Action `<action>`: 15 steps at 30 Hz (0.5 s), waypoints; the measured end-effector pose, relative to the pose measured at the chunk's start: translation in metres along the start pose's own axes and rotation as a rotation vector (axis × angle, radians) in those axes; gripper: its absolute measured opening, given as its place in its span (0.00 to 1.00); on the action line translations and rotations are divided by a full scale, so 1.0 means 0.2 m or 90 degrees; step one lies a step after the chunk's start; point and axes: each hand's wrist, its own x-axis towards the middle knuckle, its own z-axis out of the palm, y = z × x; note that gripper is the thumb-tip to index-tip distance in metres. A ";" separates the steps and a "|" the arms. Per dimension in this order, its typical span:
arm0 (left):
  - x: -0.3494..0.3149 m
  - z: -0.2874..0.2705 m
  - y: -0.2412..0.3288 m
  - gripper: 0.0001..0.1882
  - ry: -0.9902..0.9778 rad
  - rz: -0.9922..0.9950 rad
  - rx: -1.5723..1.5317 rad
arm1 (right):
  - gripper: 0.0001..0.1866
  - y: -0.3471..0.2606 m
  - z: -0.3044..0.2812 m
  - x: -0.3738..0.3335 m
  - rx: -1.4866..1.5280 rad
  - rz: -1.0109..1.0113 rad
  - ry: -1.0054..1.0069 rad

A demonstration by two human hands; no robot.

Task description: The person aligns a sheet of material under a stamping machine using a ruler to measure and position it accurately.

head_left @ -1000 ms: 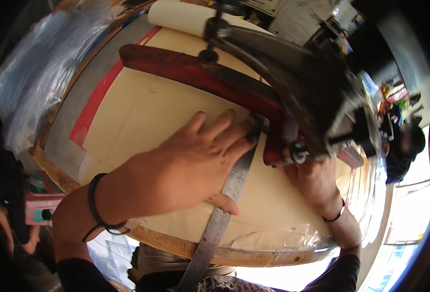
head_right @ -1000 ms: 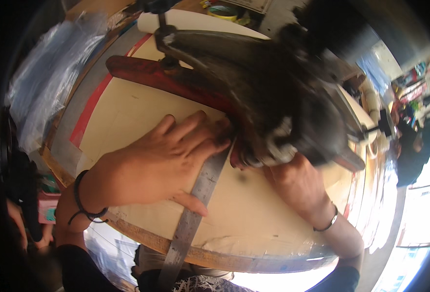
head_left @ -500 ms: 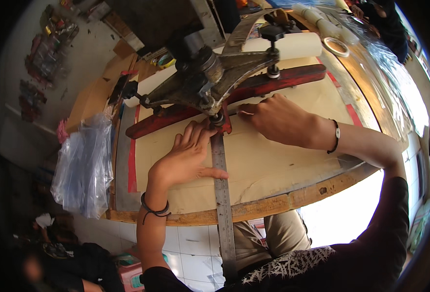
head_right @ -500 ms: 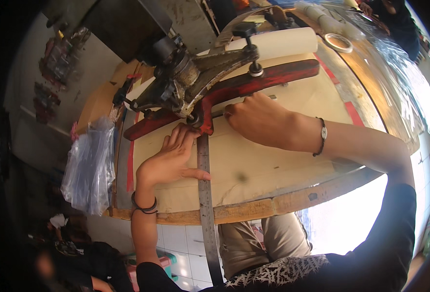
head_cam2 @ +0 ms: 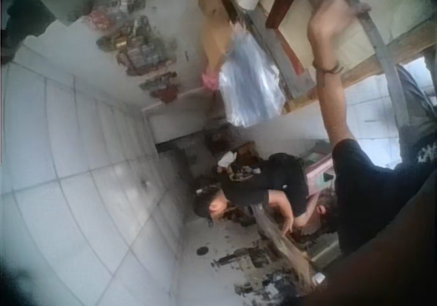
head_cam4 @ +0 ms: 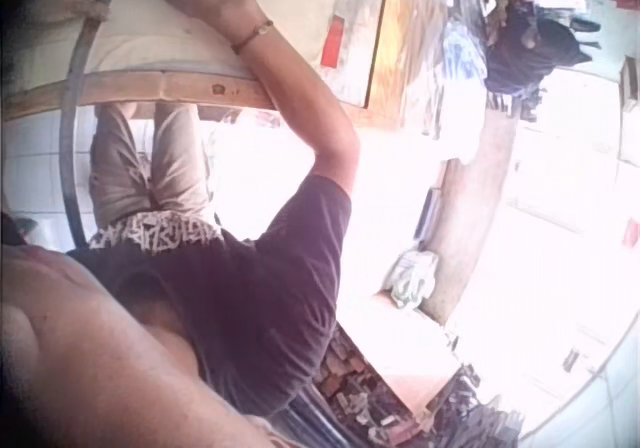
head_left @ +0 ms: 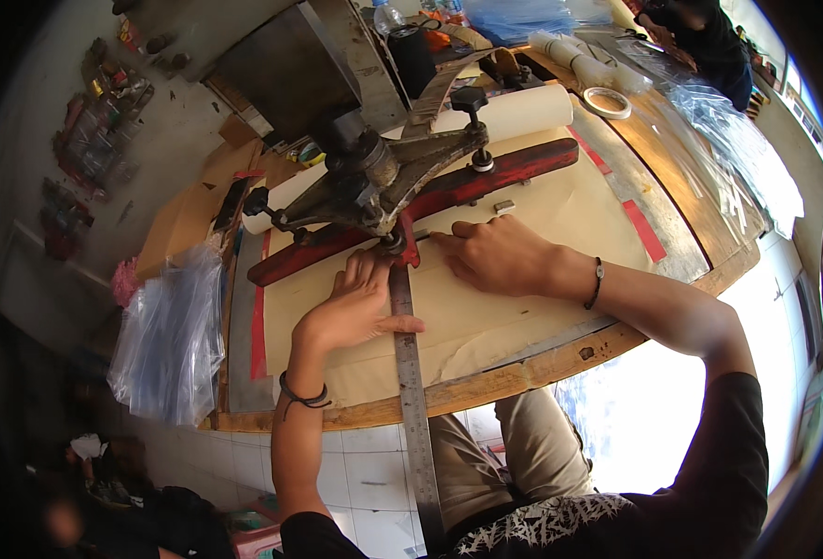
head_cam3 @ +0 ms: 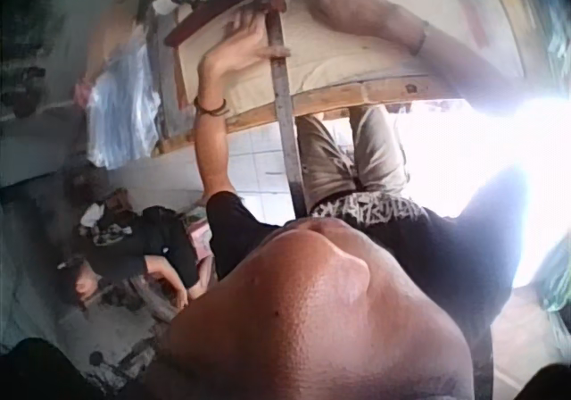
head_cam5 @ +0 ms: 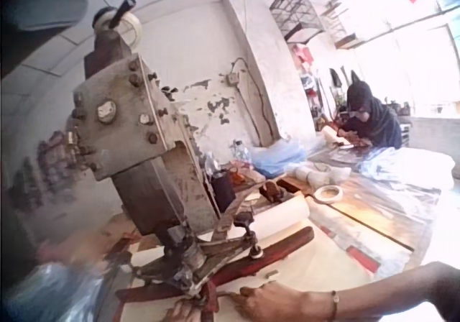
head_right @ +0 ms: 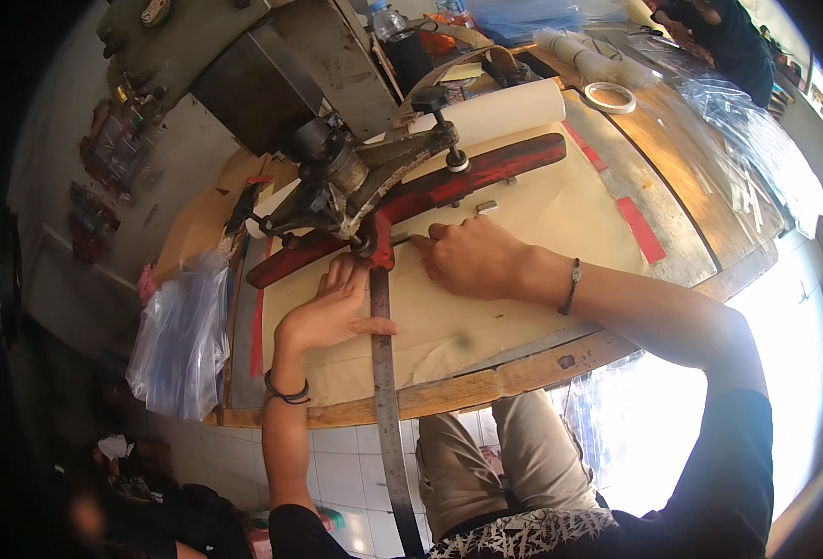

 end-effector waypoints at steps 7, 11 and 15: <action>0.02 0.00 0.09 0.72 -0.013 -0.048 0.041 | 0.27 -0.02 0.00 0.00 0.022 0.058 -0.024; 0.01 0.00 0.09 0.73 -0.005 -0.040 0.030 | 0.27 0.03 0.04 0.00 -0.005 -0.011 0.049; 0.01 0.01 0.08 0.67 -0.004 -0.021 0.015 | 0.26 0.02 0.03 0.01 0.014 -0.011 0.030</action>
